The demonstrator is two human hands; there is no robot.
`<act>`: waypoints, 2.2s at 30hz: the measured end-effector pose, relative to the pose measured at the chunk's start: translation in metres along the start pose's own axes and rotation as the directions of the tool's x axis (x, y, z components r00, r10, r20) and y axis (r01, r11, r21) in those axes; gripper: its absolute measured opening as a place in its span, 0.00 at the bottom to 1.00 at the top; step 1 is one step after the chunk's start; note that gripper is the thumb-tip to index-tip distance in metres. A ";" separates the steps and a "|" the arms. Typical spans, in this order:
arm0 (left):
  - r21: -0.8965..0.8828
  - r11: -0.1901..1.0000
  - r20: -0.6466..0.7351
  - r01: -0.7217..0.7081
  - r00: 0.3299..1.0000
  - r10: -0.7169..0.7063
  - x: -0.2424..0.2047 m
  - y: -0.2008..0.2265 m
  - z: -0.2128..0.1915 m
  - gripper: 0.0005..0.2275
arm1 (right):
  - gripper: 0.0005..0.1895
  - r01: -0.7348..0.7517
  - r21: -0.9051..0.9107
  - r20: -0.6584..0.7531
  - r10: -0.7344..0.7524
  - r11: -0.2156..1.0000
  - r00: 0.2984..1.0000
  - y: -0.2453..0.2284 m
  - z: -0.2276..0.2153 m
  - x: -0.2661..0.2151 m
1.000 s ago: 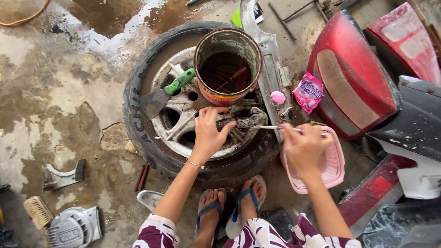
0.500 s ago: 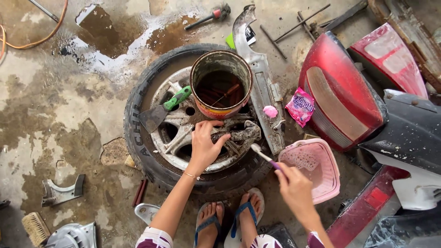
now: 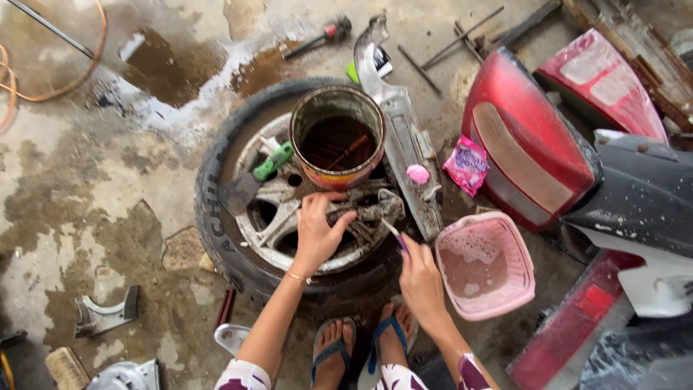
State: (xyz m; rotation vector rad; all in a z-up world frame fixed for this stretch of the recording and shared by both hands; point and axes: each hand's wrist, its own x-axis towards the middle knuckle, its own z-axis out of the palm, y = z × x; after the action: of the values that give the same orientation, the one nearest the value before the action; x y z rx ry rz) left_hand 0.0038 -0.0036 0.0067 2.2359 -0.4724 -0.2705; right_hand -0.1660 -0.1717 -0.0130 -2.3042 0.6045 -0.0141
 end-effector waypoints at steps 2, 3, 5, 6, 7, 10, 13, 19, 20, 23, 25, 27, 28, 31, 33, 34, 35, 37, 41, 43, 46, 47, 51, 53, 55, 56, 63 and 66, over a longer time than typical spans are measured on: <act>-0.046 0.998 -0.079 -0.052 0.996 0.049 -0.002 -0.004 0.003 0.16 | 0.16 0.112 -0.087 -0.103 -0.121 0.990 0.987 -0.004 0.011 0.015; -0.047 0.997 -0.080 -0.054 0.996 0.050 -0.005 -0.005 0.005 0.16 | 0.16 0.113 -0.088 -0.105 -0.122 0.990 0.987 -0.002 0.008 0.007; -0.049 0.997 -0.072 -0.058 0.996 0.054 -0.001 -0.004 0.001 0.16 | 0.16 0.091 -0.091 -0.067 -0.097 0.992 0.993 -0.006 0.001 0.003; -0.041 0.996 -0.082 -0.076 0.994 0.072 0.003 -0.003 -0.001 0.16 | 0.16 0.102 -0.085 -0.084 -0.109 0.991 0.991 0.003 0.001 0.000; -0.049 0.997 -0.070 -0.064 0.996 0.061 0.001 -0.003 0.000 0.16 | 0.15 0.036 -0.096 -0.048 -0.041 0.995 0.998 0.015 0.001 -0.006; -0.056 0.997 -0.072 -0.050 0.996 0.046 0.001 -0.005 0.002 0.16 | 0.15 0.028 -0.128 -0.019 -0.030 0.991 0.999 0.010 -0.001 0.009; -0.070 0.997 -0.057 -0.045 0.997 0.041 -0.005 -0.003 0.002 0.16 | 0.14 0.105 -0.174 -0.074 -0.119 0.979 0.990 -0.006 -0.003 0.015; -0.088 0.995 -0.039 -0.051 0.998 0.048 -0.001 0.000 -0.003 0.15 | 0.09 0.106 -0.568 -0.197 -0.260 0.816 0.945 0.065 -0.013 0.007; -0.073 0.996 -0.037 -0.053 0.998 0.050 -0.003 -0.001 -0.002 0.15 | 0.08 0.101 -0.647 -0.199 -0.295 0.756 0.935 0.091 -0.016 0.008; -0.100 0.994 -0.049 -0.044 0.998 0.039 -0.001 0.000 -0.001 0.15 | 0.05 0.113 -0.821 -0.216 -0.488 0.559 0.846 0.069 -0.098 0.040; -0.082 0.996 -0.050 -0.046 0.998 0.042 -0.003 -0.003 0.002 0.15 | 0.07 0.144 -0.797 -0.197 -0.477 0.586 0.857 0.050 -0.130 0.069; -0.063 0.997 -0.065 -0.053 0.997 0.049 -0.002 -0.004 0.002 0.15 | 0.10 0.180 -0.771 -0.179 -0.479 0.611 0.860 0.017 -0.150 0.100; -0.075 0.996 -0.061 -0.053 0.997 0.049 -0.002 -0.004 0.002 0.15 | 0.12 0.255 -0.779 -0.100 -0.515 0.573 0.851 -0.006 -0.153 0.115; -0.084 0.995 -0.052 -0.050 0.998 0.045 -0.003 -0.005 0.002 0.15 | 0.17 0.398 -0.736 0.155 -0.435 0.548 0.887 -0.066 -0.150 0.150; -0.083 0.995 -0.052 -0.051 0.998 0.047 -0.002 -0.003 0.001 0.15 | 0.20 0.455 -0.682 0.327 -0.317 0.573 0.890 -0.078 -0.135 0.173; -0.079 0.996 -0.056 -0.051 0.997 0.047 -0.002 -0.002 0.001 0.15 | 0.19 0.514 -0.697 0.423 -0.292 0.500 0.858 -0.071 -0.121 0.186; -0.071 0.996 -0.056 -0.050 0.997 0.046 -0.002 -0.003 -0.001 0.16 | 0.19 0.572 -0.699 0.513 -0.257 0.430 0.819 -0.065 -0.105 0.197; -0.078 0.996 -0.048 -0.044 0.998 0.041 -0.002 -0.003 -0.001 0.16 | 0.20 0.564 -0.736 0.512 -0.237 0.374 0.826 -0.075 -0.116 0.212; -0.088 0.995 -0.047 -0.047 0.998 0.043 0.000 -0.002 -0.003 0.16 | 0.23 0.642 -0.720 0.606 -0.212 0.264 0.767 -0.051 -0.066 0.222; -0.088 0.995 -0.045 -0.050 0.998 0.047 0.000 -0.001 -0.003 0.16 | 0.23 0.641 -0.721 0.610 -0.199 0.261 0.767 -0.040 -0.056 0.230; -0.082 0.996 -0.040 -0.037 0.999 0.034 -0.005 -0.007 0.001 0.16 | 0.24 0.638 -0.721 0.605 -0.204 0.269 0.770 -0.067 -0.068 0.225; -0.072 0.996 -0.061 -0.061 0.997 0.056 0.001 -0.009 0.002 0.16 | 0.24 0.615 -0.742 0.566 -0.242 0.268 0.788 -0.086 -0.081 0.228; -0.095 0.995 -0.038 -0.033 0.999 0.030 0.000 -0.003 -0.002 0.16 | 0.21 0.725 -0.632 0.699 -0.204 0.273 0.686 -0.104 -0.078 0.218; -0.045 0.996 -0.073 -0.078 0.995 0.075 0.000 -0.010 0.004 0.17 | 0.20 0.621 -0.766 0.593 -0.191 0.166 0.782 -0.123 -0.095 0.225; -0.054 0.996 -0.063 -0.072 0.996 0.069 -0.008 -0.007 0.003 0.17 | 0.19 0.660 -0.731 0.625 -0.219 0.172 0.749 -0.122 -0.085 0.229; -0.058 0.995 -0.067 -0.077 0.995 0.073 -0.003 -0.005 0.001 0.16 | 0.19 0.693 -0.701 0.647 -0.260 0.168 0.717 -0.126 -0.084 0.237; -0.103 0.994 -0.059 -0.037 0.998 0.031 -0.001 0.001 -0.002 0.17 | 0.27 0.679 -0.684 0.656 -0.182 0.265 0.732 -0.116 -0.102 0.225; -0.081 0.997 -0.048 -0.018 0.999 0.014 -0.001 -0.001 -0.001 0.16 | 0.20 0.723 -0.554 0.733 -0.171 0.413 0.659 -0.109 -0.088 0.219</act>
State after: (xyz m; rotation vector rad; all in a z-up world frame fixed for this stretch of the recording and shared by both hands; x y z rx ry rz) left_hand 0.0036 -0.0019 0.0071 2.1530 -0.4459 -0.2234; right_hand 0.0581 -0.2575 0.0876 -3.0760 -0.5823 0.8720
